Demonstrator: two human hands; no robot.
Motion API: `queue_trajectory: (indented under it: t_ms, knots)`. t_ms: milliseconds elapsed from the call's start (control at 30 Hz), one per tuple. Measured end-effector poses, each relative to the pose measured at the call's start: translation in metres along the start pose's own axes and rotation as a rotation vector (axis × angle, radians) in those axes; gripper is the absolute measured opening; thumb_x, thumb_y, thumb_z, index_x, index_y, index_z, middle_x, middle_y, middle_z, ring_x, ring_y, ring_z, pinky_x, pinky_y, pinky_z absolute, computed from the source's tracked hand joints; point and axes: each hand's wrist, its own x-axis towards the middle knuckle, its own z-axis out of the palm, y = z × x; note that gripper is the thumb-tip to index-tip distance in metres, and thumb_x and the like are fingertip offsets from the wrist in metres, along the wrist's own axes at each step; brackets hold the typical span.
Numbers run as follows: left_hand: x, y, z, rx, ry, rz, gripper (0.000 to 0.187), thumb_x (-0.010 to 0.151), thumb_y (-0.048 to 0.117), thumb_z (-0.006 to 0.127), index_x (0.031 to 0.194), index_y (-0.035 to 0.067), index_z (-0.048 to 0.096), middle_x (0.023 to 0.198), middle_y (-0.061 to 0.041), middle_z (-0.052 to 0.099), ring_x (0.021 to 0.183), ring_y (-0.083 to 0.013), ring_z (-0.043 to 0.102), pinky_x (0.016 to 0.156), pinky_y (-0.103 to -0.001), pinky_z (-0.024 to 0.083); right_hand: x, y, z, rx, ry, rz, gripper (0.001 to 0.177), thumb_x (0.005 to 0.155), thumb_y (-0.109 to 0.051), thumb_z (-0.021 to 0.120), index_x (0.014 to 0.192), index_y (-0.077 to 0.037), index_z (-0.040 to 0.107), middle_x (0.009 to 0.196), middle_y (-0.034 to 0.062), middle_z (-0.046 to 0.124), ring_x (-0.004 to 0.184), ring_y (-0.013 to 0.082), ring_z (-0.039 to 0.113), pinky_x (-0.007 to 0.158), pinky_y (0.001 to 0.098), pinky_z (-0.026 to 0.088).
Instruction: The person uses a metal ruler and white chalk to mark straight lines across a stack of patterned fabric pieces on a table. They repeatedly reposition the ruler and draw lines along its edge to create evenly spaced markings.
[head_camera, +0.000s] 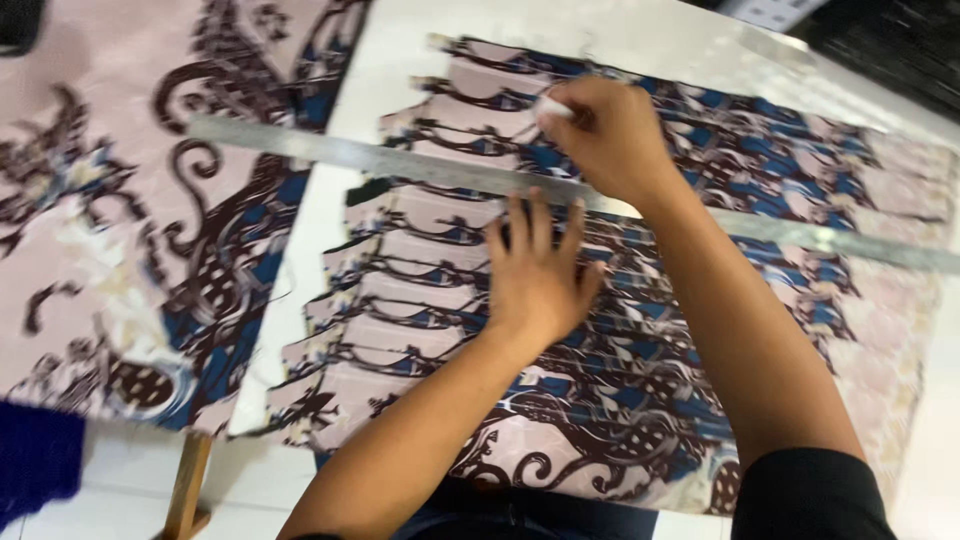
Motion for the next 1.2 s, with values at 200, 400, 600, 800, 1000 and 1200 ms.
queue_trajectory:
  t_ms: [200, 400, 600, 800, 1000, 1200]
  knots:
    - [0.002, 0.001, -0.002, 0.005, -0.045, -0.007, 0.076, 0.091, 0.058, 0.056, 0.151, 0.013, 0.046, 0.152, -0.031, 0.041, 0.144, -0.0497, 0.032, 0.111, -0.063, 0.025, -0.067, 0.034, -0.022, -0.068, 0.003, 0.052, 0.021, 0.091, -0.015, 0.077, 0.105, -0.001, 0.076, 0.099, 0.0150, 0.076, 0.080, 0.0267, 0.074, 0.073, 0.0353, 0.058]
    - [0.004, 0.001, -0.007, 0.052, -0.050, -0.005, 0.072, 0.092, 0.063, 0.053, 0.152, 0.023, 0.047, 0.150, -0.032, 0.040, 0.142, -0.0509, 0.031, 0.107, -0.067, 0.024, -0.067, 0.043, -0.007, -0.212, 0.030, -0.093, 0.020, 0.088, -0.018, 0.075, 0.102, -0.004, 0.078, 0.103, 0.0161, 0.076, 0.094, 0.0363, 0.072, 0.083, 0.0440, 0.056]
    - [0.007, 0.005, -0.007, 0.105, -0.114, 0.001, 0.069, 0.094, 0.067, 0.050, 0.148, 0.025, 0.055, 0.150, -0.029, 0.042, 0.141, -0.0460, 0.031, 0.101, -0.067, 0.025, -0.105, 0.069, -0.038, -0.309, 0.090, 0.046, 0.017, 0.091, -0.025, 0.073, 0.101, -0.013, 0.079, 0.103, 0.0058, 0.076, 0.104, 0.0331, 0.067, 0.086, 0.0450, 0.053]
    - [0.008, 0.007, -0.009, 0.131, -0.111, 0.000, 0.069, 0.094, 0.068, 0.051, 0.149, 0.028, 0.056, 0.151, -0.028, 0.041, 0.142, -0.0447, 0.032, 0.103, -0.065, 0.025, -0.158, 0.115, -0.108, -0.483, 0.030, 0.185, 0.015, 0.091, -0.027, 0.073, 0.101, -0.017, 0.078, 0.100, 0.0023, 0.075, 0.099, 0.0303, 0.067, 0.084, 0.0439, 0.054]
    - [0.011, 0.007, -0.005, 0.185, -0.132, -0.008, 0.072, 0.092, 0.071, 0.049, 0.151, 0.029, 0.054, 0.152, -0.030, 0.039, 0.142, -0.0456, 0.031, 0.102, -0.066, 0.023, -0.208, 0.164, -0.163, -0.518, 0.094, 0.285, 0.015, 0.091, -0.029, 0.075, 0.101, -0.019, 0.078, 0.101, 0.0008, 0.076, 0.098, 0.0305, 0.066, 0.083, 0.0440, 0.053]
    - [0.007, 0.005, -0.001, 0.225, -0.145, -0.021, 0.070, 0.093, 0.070, 0.048, 0.151, 0.031, 0.054, 0.153, -0.029, 0.038, 0.143, -0.0451, 0.031, 0.104, -0.066, 0.023, -0.254, 0.232, -0.209, -0.533, 0.070, 0.457, 0.019, 0.091, -0.026, 0.076, 0.109, -0.020, 0.079, 0.104, 0.0036, 0.076, 0.104, 0.0297, 0.064, 0.091, 0.0412, 0.052]
